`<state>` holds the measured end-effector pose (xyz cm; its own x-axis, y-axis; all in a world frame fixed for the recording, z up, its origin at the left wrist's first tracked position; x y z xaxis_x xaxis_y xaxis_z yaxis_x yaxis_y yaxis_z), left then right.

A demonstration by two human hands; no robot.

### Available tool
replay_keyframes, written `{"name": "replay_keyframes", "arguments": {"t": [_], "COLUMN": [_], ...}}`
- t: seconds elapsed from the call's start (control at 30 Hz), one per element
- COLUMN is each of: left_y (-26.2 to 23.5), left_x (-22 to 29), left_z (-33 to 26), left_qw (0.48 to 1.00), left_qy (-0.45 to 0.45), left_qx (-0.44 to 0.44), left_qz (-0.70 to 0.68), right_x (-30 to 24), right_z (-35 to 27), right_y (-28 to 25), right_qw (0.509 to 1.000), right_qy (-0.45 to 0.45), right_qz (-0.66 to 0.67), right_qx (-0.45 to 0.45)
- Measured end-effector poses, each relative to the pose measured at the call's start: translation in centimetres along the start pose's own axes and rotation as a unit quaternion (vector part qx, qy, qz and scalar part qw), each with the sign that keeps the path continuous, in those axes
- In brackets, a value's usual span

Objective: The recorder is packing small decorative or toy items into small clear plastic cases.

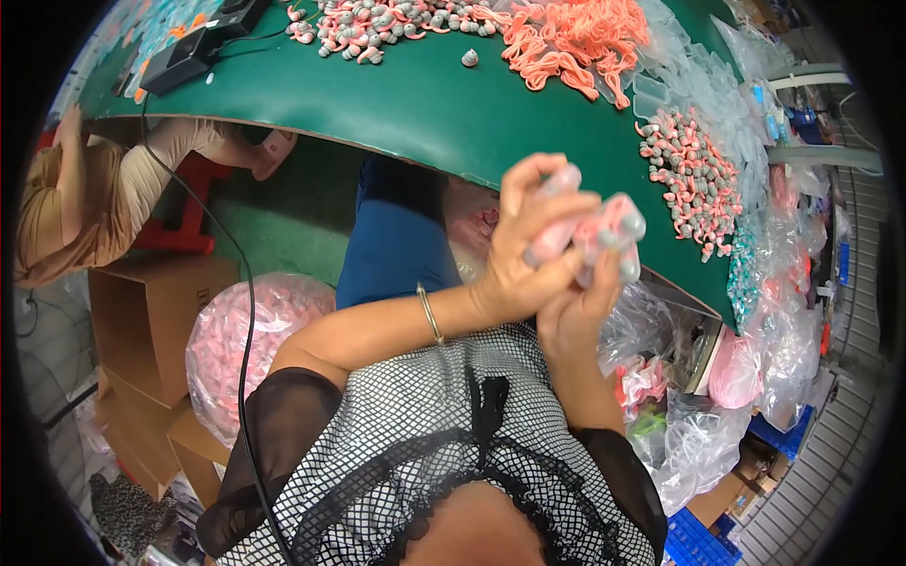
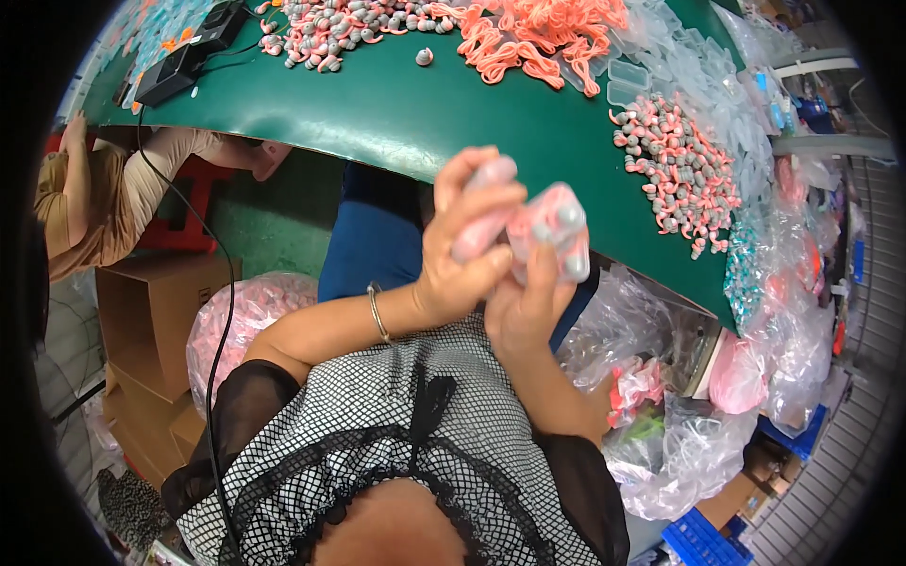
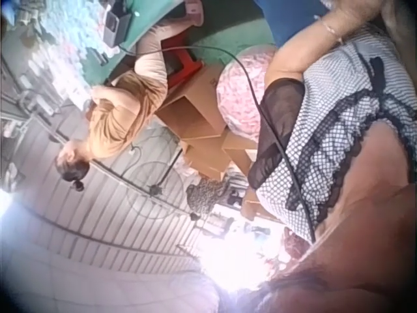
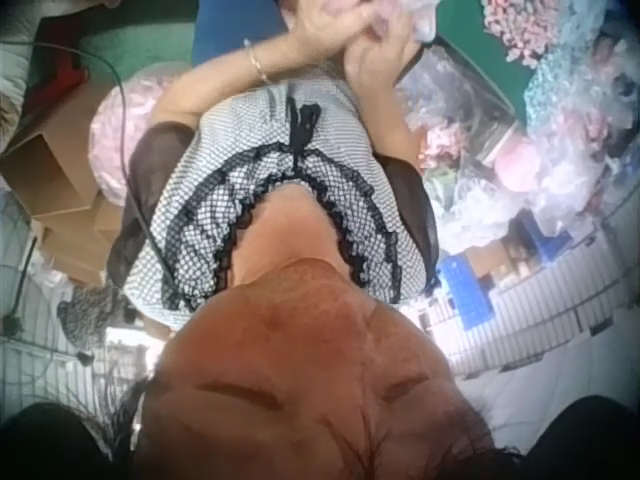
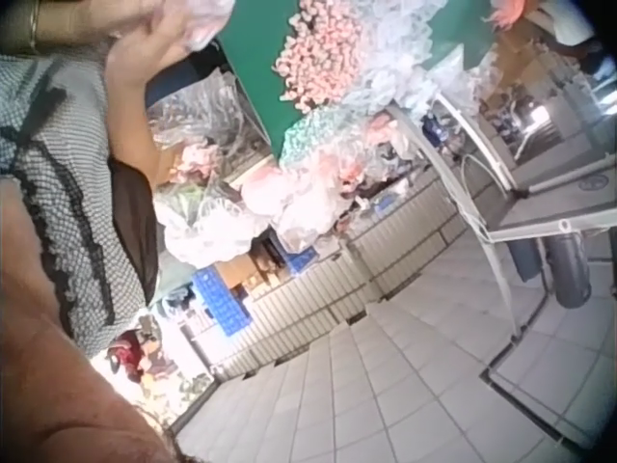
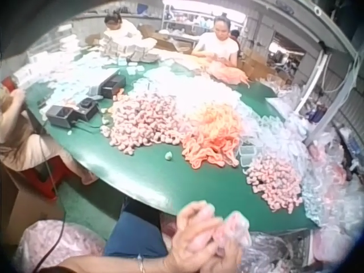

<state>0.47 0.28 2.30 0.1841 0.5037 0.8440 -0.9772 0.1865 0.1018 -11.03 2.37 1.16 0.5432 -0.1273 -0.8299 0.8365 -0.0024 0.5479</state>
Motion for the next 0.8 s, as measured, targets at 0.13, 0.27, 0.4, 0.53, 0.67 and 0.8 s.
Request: {"name": "replay_keyframes", "arguments": {"t": [0.13,0.27,0.4,0.53,0.67,0.8], "left_y": [3.3,6.2,7.5,8.4,7.7,5.0], "left_x": [-2.1,-4.7,-6.7,-13.5,-18.5,-24.0], "left_z": [-4.0,-6.4,-7.5,-10.0,-11.3,-11.2], "left_qw": [0.994,0.982,0.975,0.894,0.826,0.805], "left_qy": [-0.063,-0.136,-0.183,-0.415,-0.527,-0.541], "left_qx": [-0.063,-0.125,-0.125,-0.166,-0.182,-0.203], "left_qz": [-0.066,-0.047,0.007,0.006,0.082,0.135], "right_x": [1.3,2.4,3.6,12.8,21.8,27.3], "right_z": [-4.5,-6.1,-6.9,-6.7,-6.7,-4.2], "right_y": [-4.3,-6.7,-9.0,-15.7,-21.4,-23.1], "right_qw": [0.997,0.991,0.971,0.948,0.898,0.871], "right_qy": [0.058,0.109,0.132,0.216,0.344,0.388], "right_qz": [0.005,-0.036,-0.194,0.22,0.163,0.23], "right_qx": [0.053,0.07,0.051,0.078,0.222,0.197]}}
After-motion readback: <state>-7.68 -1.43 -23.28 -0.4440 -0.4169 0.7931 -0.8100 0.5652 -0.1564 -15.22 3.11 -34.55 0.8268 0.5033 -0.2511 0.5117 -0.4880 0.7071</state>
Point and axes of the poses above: each hand's wrist, its own z-axis towards the middle knuckle, its own y-axis out of the palm, x = y × z, the point moved 8 cm from there along z, towards the middle knuckle, and after that the axes turned 14 degrees about -x, right-handed, at the moved point
